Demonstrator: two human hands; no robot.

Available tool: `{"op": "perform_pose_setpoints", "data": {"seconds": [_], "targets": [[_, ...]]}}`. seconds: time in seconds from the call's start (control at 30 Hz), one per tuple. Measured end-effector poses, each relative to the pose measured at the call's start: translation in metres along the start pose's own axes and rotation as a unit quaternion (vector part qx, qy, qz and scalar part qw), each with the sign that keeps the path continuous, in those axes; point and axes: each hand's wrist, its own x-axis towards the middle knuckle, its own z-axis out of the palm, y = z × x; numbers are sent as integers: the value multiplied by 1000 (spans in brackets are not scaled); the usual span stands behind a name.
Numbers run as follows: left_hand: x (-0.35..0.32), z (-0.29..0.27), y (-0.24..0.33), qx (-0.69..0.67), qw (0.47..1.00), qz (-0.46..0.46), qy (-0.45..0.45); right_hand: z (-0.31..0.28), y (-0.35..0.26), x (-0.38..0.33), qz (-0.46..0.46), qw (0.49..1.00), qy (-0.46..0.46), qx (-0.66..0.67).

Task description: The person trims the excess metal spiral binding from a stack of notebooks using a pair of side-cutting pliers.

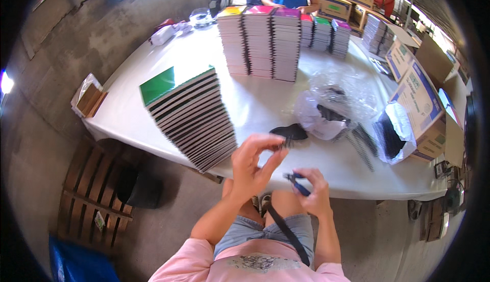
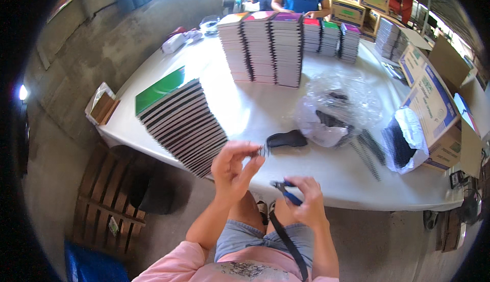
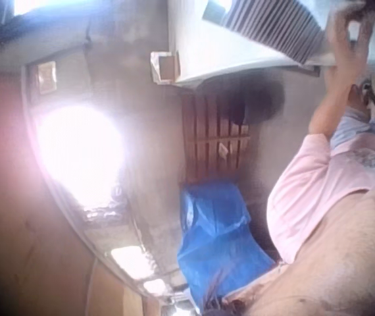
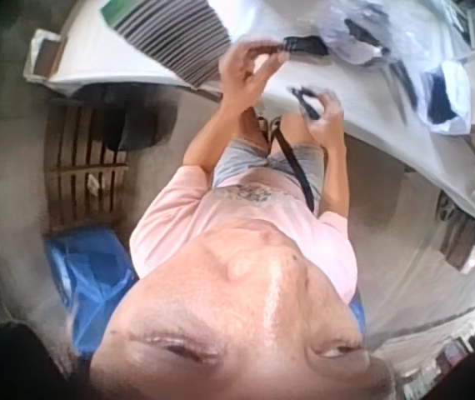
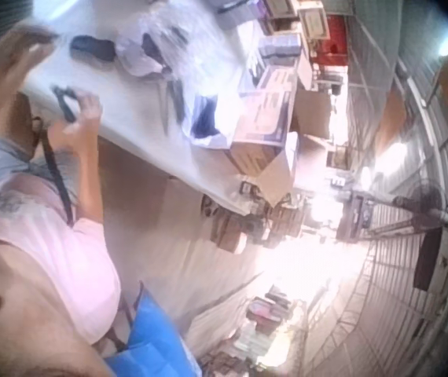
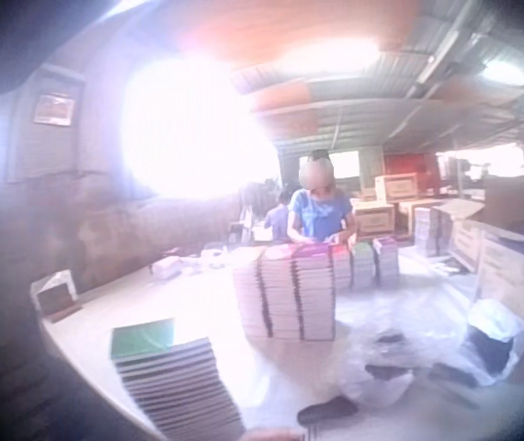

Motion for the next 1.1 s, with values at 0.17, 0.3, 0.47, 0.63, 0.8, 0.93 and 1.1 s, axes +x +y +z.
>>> {"op": "perform_pose_setpoints", "data": {"seconds": [0.17, 0.3, 0.47, 0.63, 0.8, 0.93, 1.1], "targets": [[89, 88, -44, 46, 998, 30, -37, -48, 18, -51, 66, 997, 25, -27], [125, 130, -78, 174, 976, -6, -132, -61, 21, -63, 92, 994, 53, -32], [86, 109, -46, 214, 964, 129, -96, -51, 17, -71, 109, 993, 48, 6], [41, 12, 37, 307, 892, 331, -23, -16, 10, -77, 156, 969, -49, 186], [33, -115, 75, 413, 829, 300, 229, 23, -26, -33, -17, 987, -139, 73], [66, -180, 80, 308, 906, 222, 190, 46, -63, 15, -174, 979, -106, 2], [111, -202, 46, 338, 916, 211, 54, 62, -133, 82, -248, 968, 26, -19]]}}
